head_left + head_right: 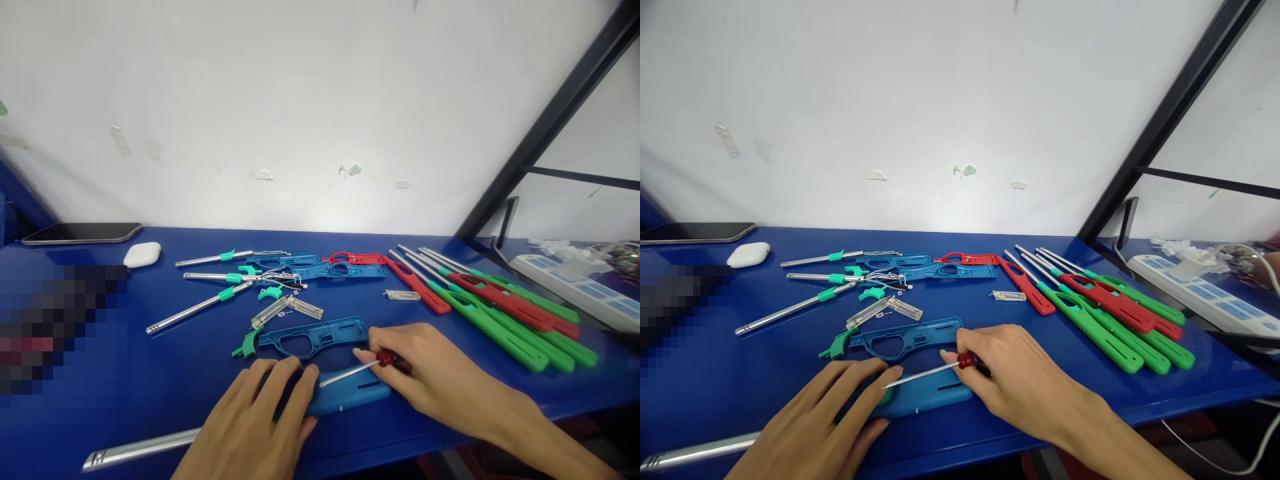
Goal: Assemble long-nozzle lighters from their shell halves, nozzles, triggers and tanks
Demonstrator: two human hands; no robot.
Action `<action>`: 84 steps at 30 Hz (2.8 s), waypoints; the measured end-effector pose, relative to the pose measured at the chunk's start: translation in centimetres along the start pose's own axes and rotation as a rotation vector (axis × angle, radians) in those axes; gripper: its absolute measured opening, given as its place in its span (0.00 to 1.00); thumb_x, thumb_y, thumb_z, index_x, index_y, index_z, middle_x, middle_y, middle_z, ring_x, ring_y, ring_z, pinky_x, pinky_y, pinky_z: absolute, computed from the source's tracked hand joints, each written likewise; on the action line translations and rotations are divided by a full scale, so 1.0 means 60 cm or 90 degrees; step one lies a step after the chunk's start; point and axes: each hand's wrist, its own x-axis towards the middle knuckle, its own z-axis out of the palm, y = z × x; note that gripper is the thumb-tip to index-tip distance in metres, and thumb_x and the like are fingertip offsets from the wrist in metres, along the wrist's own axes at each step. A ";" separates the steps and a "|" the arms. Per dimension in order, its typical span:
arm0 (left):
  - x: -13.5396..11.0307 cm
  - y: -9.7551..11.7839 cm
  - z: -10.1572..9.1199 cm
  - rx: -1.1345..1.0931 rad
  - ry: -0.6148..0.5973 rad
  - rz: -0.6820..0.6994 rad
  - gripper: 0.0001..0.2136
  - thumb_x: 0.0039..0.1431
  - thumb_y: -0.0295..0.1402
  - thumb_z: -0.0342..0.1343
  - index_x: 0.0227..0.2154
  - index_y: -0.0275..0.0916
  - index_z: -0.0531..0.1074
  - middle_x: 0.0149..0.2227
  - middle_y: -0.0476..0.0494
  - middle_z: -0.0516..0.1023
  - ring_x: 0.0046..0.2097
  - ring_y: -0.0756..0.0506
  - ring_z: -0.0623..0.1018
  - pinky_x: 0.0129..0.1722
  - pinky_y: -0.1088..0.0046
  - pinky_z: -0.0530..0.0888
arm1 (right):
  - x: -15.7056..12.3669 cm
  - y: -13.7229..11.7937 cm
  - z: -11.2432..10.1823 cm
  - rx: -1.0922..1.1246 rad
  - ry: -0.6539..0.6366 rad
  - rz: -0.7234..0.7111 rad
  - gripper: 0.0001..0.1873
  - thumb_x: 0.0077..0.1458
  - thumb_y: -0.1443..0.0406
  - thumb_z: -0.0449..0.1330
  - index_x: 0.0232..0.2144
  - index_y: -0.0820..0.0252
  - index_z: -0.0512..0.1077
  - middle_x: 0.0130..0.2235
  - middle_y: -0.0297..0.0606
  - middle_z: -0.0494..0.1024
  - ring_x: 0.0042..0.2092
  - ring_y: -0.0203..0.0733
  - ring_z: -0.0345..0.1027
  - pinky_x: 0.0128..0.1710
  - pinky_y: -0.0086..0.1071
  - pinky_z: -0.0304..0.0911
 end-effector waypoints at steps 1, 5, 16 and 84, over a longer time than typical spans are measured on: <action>0.000 0.000 0.000 0.002 -0.002 0.000 0.18 0.76 0.31 0.38 0.53 0.41 0.73 0.47 0.45 0.84 0.45 0.41 0.83 0.42 0.61 0.80 | -0.001 0.000 0.001 0.006 -0.001 -0.004 0.20 0.72 0.56 0.51 0.27 0.55 0.59 0.27 0.30 0.70 0.27 0.36 0.59 0.30 0.33 0.47; -0.001 -0.001 0.001 0.010 -0.005 0.004 0.18 0.76 0.31 0.38 0.53 0.41 0.74 0.48 0.45 0.83 0.45 0.40 0.83 0.42 0.60 0.80 | -0.002 0.001 0.004 0.031 0.003 -0.010 0.20 0.71 0.55 0.53 0.27 0.55 0.60 0.26 0.29 0.70 0.27 0.36 0.59 0.30 0.33 0.49; 0.000 -0.002 0.001 0.007 0.000 0.017 0.17 0.75 0.30 0.38 0.53 0.39 0.72 0.46 0.44 0.84 0.43 0.40 0.83 0.41 0.59 0.80 | 0.004 0.003 0.007 0.124 -0.019 0.076 0.26 0.67 0.46 0.56 0.24 0.56 0.59 0.24 0.26 0.61 0.26 0.34 0.51 0.27 0.32 0.47; 0.032 0.034 0.014 -0.118 0.016 0.081 0.23 0.67 0.22 0.43 0.58 0.46 0.75 0.55 0.44 0.82 0.50 0.41 0.83 0.47 0.60 0.81 | -0.071 0.012 -0.041 0.349 0.245 0.095 0.11 0.67 0.53 0.61 0.37 0.51 0.68 0.30 0.27 0.68 0.28 0.32 0.60 0.27 0.26 0.58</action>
